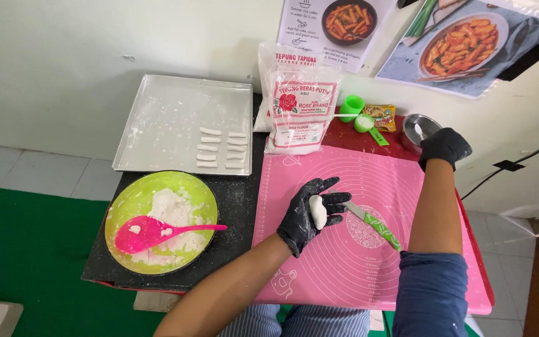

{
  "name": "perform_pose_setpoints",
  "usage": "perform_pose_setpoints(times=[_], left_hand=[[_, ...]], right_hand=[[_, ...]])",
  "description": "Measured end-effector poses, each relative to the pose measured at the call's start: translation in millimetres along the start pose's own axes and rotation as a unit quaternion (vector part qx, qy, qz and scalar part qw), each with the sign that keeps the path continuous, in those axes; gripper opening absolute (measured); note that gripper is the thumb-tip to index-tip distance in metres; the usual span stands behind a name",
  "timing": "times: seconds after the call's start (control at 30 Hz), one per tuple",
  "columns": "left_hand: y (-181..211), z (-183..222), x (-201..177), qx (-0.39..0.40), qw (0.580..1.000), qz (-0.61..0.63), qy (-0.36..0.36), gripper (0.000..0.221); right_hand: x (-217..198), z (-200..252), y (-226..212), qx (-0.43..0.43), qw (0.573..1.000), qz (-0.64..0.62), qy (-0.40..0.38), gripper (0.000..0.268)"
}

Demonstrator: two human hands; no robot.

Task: Cutting dough into small segments and rolling them into cylinders on a silicone mat.

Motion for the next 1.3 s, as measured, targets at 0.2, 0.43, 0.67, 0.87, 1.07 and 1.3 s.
perform_pose_setpoints(times=[0.2, 0.43, 0.67, 0.87, 1.07, 1.3], left_hand=[[-0.3, -5.5, -3.2, 0.006, 1.000, 0.016, -0.015, 0.063], [-0.8, -6.2, -6.4, -0.007, 1.000, 0.022, 0.002, 0.063], [0.0, -8.4, -6.7, -0.005, 0.999, 0.032, 0.001, 0.062], [4.2, -12.1, -10.3, 0.015, 0.999, 0.051, -0.012, 0.062], [7.2, -17.0, -18.5, 0.034, 0.990, 0.116, -0.067, 0.067], [30.1, 6.4, -1.5, 0.082, 0.969, 0.190, -0.132, 0.089]], right_hand=[[-9.6, 0.3, -1.4, -0.011, 0.997, 0.067, 0.023, 0.029], [-23.4, 7.9, -2.4, -0.034, 0.973, 0.221, 0.064, 0.028], [-28.8, 21.5, -2.8, -0.098, 0.942, 0.303, 0.109, 0.029], [-34.3, 35.1, -7.1, -0.146, 0.917, 0.331, 0.169, 0.028], [-51.9, 57.9, -7.7, -0.144, 0.920, 0.340, 0.130, 0.028], [-86.5, 117.2, -10.7, -0.220, 0.938, 0.077, 0.257, 0.041]])
Point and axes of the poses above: each hand's wrist, its own z-axis away from the middle knuckle, its own x-axis out of the palm, y = z × x, the point moved 9 cm from there along -z, towards the middle knuckle, and after that the axes turned 5 degrees about -x, right-handed, at the moved point
